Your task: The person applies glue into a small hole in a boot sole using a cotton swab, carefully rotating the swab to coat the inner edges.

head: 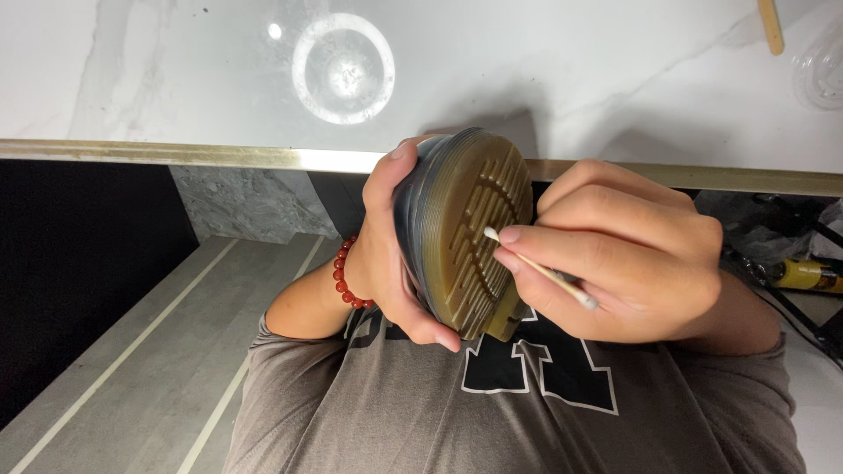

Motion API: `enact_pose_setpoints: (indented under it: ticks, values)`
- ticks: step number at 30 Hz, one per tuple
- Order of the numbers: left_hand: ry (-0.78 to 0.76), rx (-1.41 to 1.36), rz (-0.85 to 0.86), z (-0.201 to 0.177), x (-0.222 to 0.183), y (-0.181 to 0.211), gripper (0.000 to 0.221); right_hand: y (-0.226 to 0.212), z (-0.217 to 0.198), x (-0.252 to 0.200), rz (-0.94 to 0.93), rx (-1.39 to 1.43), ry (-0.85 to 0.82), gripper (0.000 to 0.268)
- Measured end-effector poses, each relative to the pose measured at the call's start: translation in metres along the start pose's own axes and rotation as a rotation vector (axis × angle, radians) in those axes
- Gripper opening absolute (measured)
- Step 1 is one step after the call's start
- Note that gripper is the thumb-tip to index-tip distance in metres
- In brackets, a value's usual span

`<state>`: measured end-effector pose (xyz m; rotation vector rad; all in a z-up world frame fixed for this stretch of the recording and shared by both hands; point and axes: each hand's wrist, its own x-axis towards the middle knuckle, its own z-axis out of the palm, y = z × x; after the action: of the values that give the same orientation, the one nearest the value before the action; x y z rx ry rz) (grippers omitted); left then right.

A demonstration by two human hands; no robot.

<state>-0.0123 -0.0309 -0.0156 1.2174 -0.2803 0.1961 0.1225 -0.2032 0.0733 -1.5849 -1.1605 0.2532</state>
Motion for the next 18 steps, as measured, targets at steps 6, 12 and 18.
enact_pose_setpoints:
  ticks: [6, 12, 18]
  values:
    - [-0.020, -0.006, -0.018, -0.003, 0.000, 0.002, 0.148, 0.017, 0.023, -0.022, 0.040, 0.090, 0.138, 0.019]
    - [0.024, 0.012, 0.010, -0.002, 0.002, 0.000, 0.147, 0.025, 0.047, -0.035, -0.128, 0.246, 0.275, 0.015]
    - [0.020, 0.024, 0.046, -0.001, 0.002, -0.001, 0.146, 0.014, 0.048, -0.028, -0.119, 0.198, 0.266, 0.017]
